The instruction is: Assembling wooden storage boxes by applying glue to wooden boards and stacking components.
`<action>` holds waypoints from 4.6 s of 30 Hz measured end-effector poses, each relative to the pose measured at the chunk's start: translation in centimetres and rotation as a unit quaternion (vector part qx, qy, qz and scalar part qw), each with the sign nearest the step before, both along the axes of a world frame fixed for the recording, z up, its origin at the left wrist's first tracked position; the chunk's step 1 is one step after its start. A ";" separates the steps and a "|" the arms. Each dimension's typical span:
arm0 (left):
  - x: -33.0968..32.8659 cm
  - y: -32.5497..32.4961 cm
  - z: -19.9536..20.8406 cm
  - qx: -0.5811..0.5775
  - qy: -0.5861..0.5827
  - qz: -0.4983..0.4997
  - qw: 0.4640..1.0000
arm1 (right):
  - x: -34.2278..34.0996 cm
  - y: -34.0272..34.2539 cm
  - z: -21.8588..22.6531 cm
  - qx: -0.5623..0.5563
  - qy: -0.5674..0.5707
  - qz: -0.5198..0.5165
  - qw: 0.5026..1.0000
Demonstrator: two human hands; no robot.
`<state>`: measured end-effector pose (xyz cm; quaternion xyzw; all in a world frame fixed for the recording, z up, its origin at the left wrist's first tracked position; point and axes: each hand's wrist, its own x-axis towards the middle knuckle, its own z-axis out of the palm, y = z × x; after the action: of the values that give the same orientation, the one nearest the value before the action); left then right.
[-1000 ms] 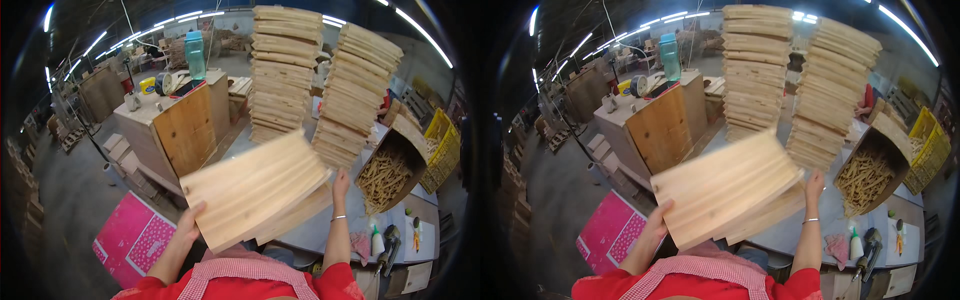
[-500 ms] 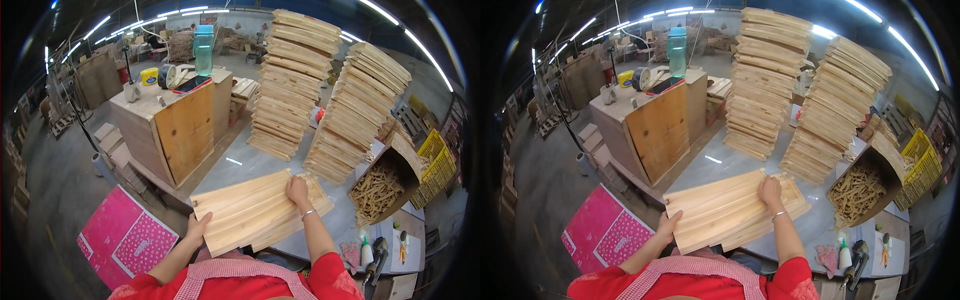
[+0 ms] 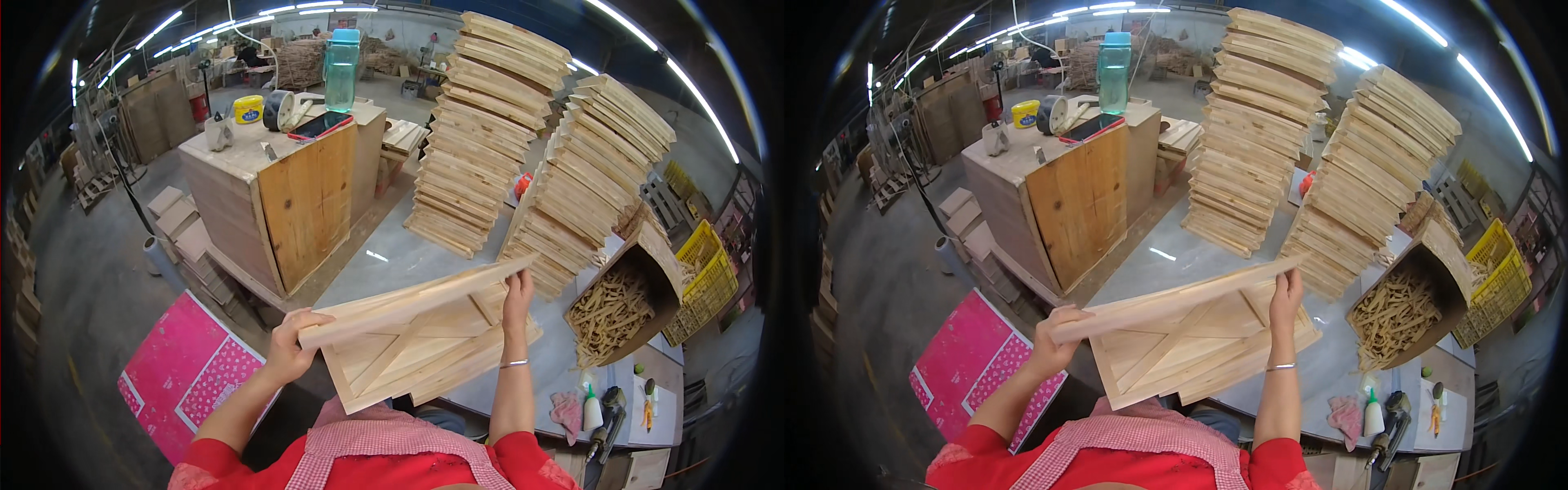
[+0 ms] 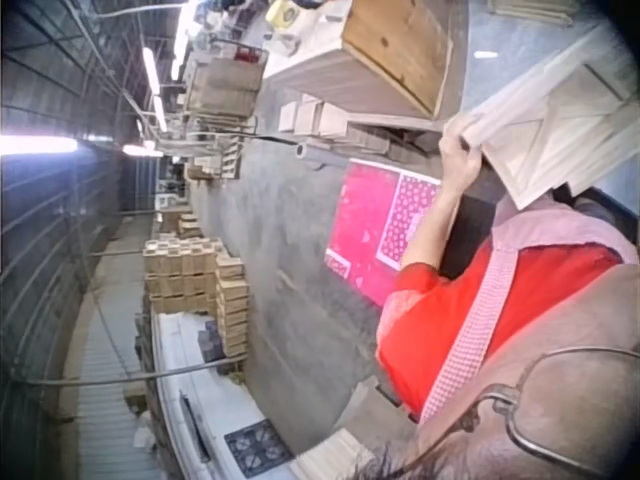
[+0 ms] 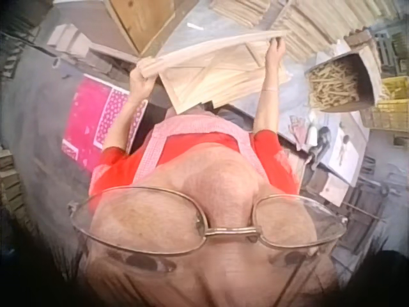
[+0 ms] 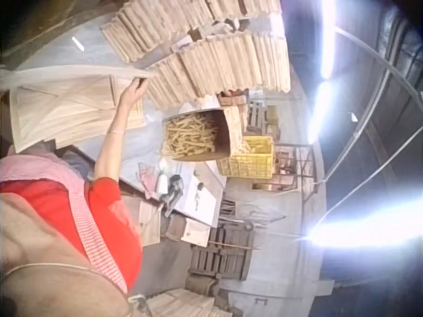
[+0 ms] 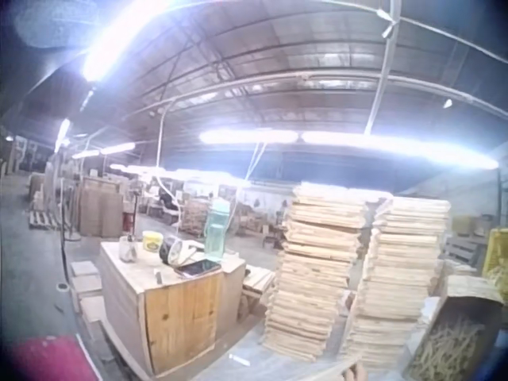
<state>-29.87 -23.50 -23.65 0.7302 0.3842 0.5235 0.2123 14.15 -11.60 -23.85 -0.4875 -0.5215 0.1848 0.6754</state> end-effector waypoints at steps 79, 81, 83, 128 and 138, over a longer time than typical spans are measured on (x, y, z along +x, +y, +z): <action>1.3 0.4 -9.3 -0.615 -0.389 -0.016 0.685 | 1.2 -3.7 -6.7 -0.323 -0.363 -0.160 0.859; 1.8 0.8 -9.2 -0.612 -0.387 -0.013 0.689 | 1.7 -2.4 -6.4 -0.315 -0.361 -0.166 0.862; 2.0 2.1 -9.7 -0.607 -0.409 -0.031 0.681 | 2.2 -0.9 -6.2 -0.306 -0.360 -0.169 0.865; 0.8 4.5 -9.9 -0.593 -0.361 0.016 0.719 | 1.1 -1.9 -9.4 -0.253 -0.363 -0.240 0.864; 1.9 4.5 -8.5 -0.602 -0.344 -0.011 0.720 | 2.8 -1.7 -10.0 -0.246 -0.348 -0.238 0.872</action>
<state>-27.99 -18.98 -32.15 0.2223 0.5109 0.3943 0.7308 16.96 -13.31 -33.83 -0.7803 -0.5286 -0.0412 0.3316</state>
